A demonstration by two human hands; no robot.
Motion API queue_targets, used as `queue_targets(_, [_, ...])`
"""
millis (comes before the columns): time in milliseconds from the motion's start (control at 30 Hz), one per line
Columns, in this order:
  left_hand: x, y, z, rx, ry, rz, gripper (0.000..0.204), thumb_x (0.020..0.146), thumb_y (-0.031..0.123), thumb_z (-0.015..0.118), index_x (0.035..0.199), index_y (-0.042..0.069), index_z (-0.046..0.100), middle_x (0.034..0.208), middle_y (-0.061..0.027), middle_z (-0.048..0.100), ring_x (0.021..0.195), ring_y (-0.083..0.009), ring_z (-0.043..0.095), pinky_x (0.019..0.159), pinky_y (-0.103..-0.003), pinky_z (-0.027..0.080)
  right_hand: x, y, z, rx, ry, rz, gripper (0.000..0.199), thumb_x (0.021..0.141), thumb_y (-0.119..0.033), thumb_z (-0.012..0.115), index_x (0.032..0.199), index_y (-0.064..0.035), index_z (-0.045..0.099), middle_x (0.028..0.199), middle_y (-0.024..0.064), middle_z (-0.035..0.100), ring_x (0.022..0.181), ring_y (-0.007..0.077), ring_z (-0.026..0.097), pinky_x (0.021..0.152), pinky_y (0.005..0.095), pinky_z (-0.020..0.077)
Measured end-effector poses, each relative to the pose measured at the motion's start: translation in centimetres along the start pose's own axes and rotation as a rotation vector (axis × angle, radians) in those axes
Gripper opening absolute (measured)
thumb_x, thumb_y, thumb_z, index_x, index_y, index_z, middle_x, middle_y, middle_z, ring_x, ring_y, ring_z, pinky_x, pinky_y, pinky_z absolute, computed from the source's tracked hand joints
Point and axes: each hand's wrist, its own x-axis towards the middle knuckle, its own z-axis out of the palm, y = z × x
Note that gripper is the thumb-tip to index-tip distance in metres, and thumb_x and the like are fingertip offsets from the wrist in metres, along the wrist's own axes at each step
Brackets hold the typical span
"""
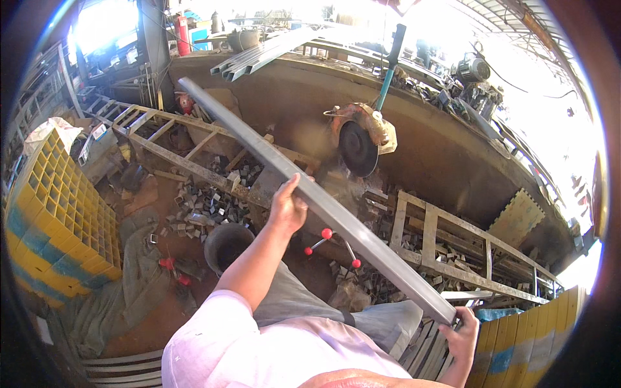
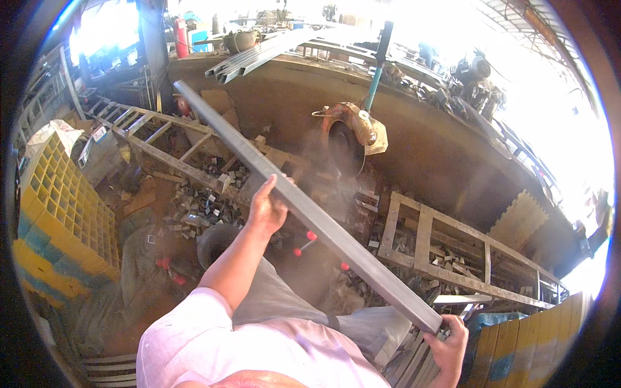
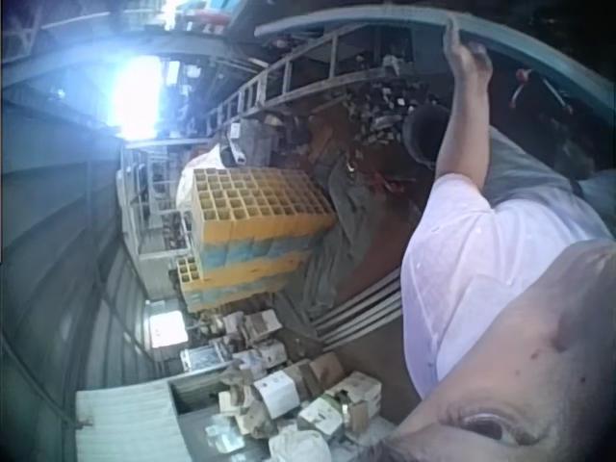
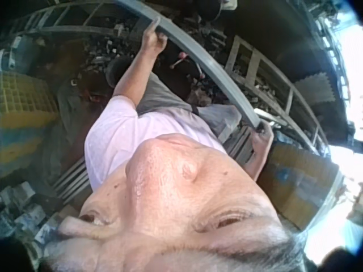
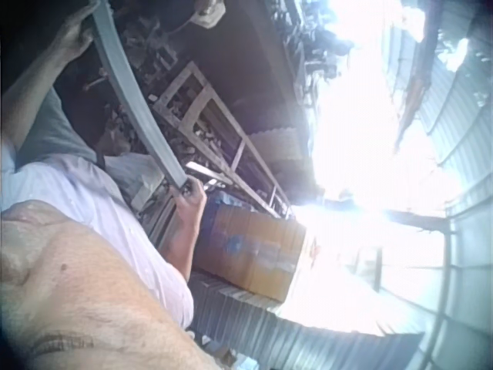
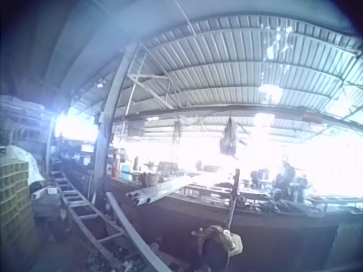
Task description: The person sits on the floor and repeatedly places long metal bars into a chop saw, cuts them, and removes the cut pieces. The person handles the bars and the saw handle directly.
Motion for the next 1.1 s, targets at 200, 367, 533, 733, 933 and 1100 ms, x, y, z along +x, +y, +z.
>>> queue_targets(200, [5.5, -3.3, 5.8, 0.017, -0.004, -0.026, 0.040, 0.100, 0.034, 0.077, 0.125, 0.008, 0.060, 0.116, -0.0134, 0.070, 0.111, -0.0257, 0.067, 0.101, -0.042, 0.052, -4.5, -0.6, -1.3, 0.074, 0.128, 0.001, 0.053, 0.059, -0.024, 0.092, 0.099, 0.0002, 0.067, 0.086, 0.0015, 0.064, 0.084, 0.0149, 0.056, 0.080, 0.0318, 0.0487])
queue_targets(367, [11.5, -3.2, 7.1, 0.011, -0.012, -0.066, 0.061, 0.098, 0.041, 0.079, 0.138, 0.005, 0.050, 0.117, -0.0193, 0.070, 0.110, -0.0320, 0.068, 0.102, -0.049, 0.054, -5.0, -5.2, 2.0, 0.073, 0.220, -0.020, 0.047, 0.062, -0.015, 0.090, 0.098, -0.0007, 0.065, 0.087, 0.0055, 0.064, 0.083, 0.0185, 0.059, 0.080, 0.0341, 0.0495])
queue_targets(533, [16.8, 0.2, 5.3, 0.042, -0.058, -0.140, 0.077, 0.099, 0.052, 0.074, 0.148, 0.000, 0.045, 0.123, -0.0224, 0.070, 0.115, -0.0335, 0.069, 0.102, -0.047, 0.058, -2.0, -10.3, 5.9, 0.068, 0.180, -0.075, 0.041, 0.065, -0.015, 0.089, 0.097, -0.0017, 0.067, 0.089, 0.0127, 0.069, 0.082, 0.0284, 0.067, 0.078, 0.0385, 0.0531])
queue_targets(733, [10.3, -1.3, 3.4, 0.394, -0.107, 0.178, 0.067, 0.103, 0.034, 0.067, 0.159, 0.007, 0.041, 0.133, -0.0107, 0.062, 0.114, -0.0197, 0.062, 0.097, -0.035, 0.049, 2.9, -15.9, 12.1, -0.061, 0.084, -0.154, 0.042, 0.068, -0.025, 0.092, 0.094, -0.0048, 0.066, 0.091, 0.0135, 0.070, 0.087, 0.0340, 0.068, 0.083, 0.0451, 0.0523])
queue_targets(933, [-6.0, -3.8, 1.7, 1.136, -0.296, 0.624, 0.111, 0.077, 0.005, 0.076, 0.170, -0.003, 0.017, 0.154, -0.0219, 0.051, 0.144, -0.0355, 0.051, 0.119, -0.046, 0.041, 7.9, -21.8, 18.9, -0.121, 0.006, -0.453, 0.045, 0.068, -0.033, 0.092, 0.094, -0.0057, 0.067, 0.088, 0.0135, 0.073, 0.087, 0.0353, 0.072, 0.085, 0.0471, 0.0525])
queue_targets(1100, [-6.1, -1.0, 3.2, 1.143, 0.169, 1.140, 0.093, 0.088, 0.036, 0.090, 0.158, -0.005, 0.042, 0.114, -0.0066, 0.062, 0.099, -0.0244, 0.064, 0.097, -0.035, 0.054, 8.1, -26.8, 23.0, -0.055, -0.276, -0.678, 0.071, 0.075, -0.056, 0.090, 0.113, -0.0003, 0.067, 0.091, 0.0115, 0.075, 0.087, 0.0330, 0.074, 0.090, 0.0465, 0.0521])
